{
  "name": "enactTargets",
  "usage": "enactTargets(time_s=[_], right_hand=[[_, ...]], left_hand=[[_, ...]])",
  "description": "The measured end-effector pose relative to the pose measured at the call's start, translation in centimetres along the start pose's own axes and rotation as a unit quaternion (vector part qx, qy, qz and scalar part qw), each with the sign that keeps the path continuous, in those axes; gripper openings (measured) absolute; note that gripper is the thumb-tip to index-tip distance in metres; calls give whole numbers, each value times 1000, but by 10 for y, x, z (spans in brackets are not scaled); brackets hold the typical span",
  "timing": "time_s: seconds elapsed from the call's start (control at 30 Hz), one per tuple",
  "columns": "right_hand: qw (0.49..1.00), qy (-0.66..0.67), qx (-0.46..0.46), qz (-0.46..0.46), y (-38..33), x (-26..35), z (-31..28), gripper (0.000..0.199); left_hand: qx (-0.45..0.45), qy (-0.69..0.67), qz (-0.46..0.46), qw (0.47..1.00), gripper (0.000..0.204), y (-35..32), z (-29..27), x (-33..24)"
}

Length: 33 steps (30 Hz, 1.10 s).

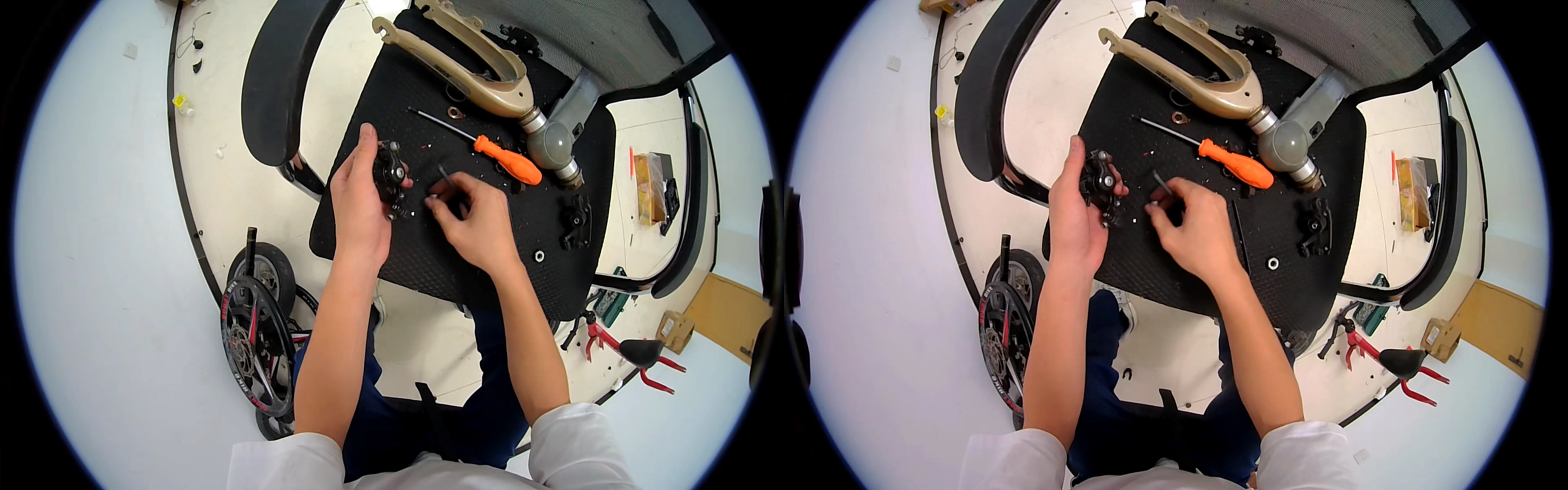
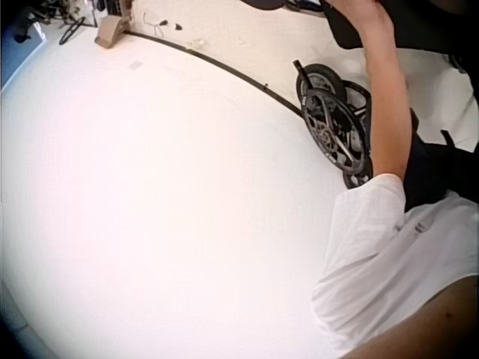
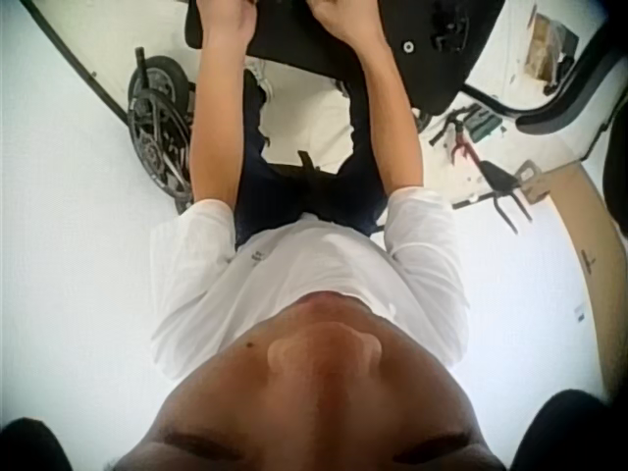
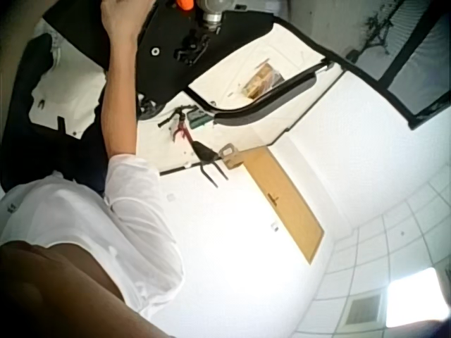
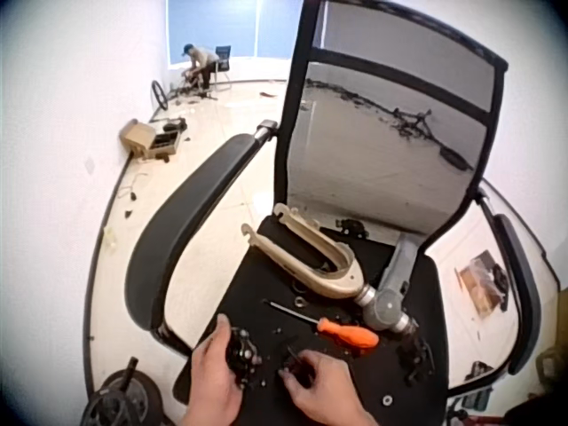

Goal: The person assembles a small mechanical component using an Allen key and screwdriver. They insert and tighten screws, attach small metal pieces, and repeatedly adjust the assembly on a black work mat.

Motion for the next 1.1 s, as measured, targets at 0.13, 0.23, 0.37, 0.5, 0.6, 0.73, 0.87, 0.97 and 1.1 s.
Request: enactTargets(time_s=[0.13, 0.23, 0.37, 0.5, 0.6, 0.73, 0.87, 0.97, 1.1], right_hand=[[999, 48, -3, -9, 0, 11, 4, 20], [985, 155, -67, 23, 5, -6, -10, 23], [932, 327, -153, 19, 4, -9, -33, 33], [946, 295, -124, 60, -2, -19, -43, 37], [913, 359, -192, 13, -4, -11, -51, 33], [892, 398, -210, -38, -6, -5, -55, 32], [896, 391, -202, -57, -6, 0, -54, 31], [891, 394, -222, -49, -7, -2, -58, 27], [906, 381, -183, -28, -3, 2, -59, 22]], left_hand=[[24, -8, -6, 1000, 41, 0, 0, 1], [43, 11, -23, 999, 38, -4, 5, 4], [67, 44, -55, 995, 37, -7, 13, 14], [60, 67, -50, 995, 36, -4, 9, 16], [52, 78, -57, 994, 36, -4, 10, 15], [54, 84, -55, 994, 36, -6, 14, 14], [69, 81, -56, 993, 37, -7, 17, 15], [59, 93, -50, 993, 37, -9, 18, 12], [55, 69, -38, 995, 40, -7, 9, -2]])
Point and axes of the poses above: each hand's wrist, its own y-axis towards the middle knuckle, its own z-axis out of the palm, x = y × z, the point moved 9 cm from there along y, towards the middle knuckle, and after that the axes turned 10 degrees about -z, right-handed, at the moved point
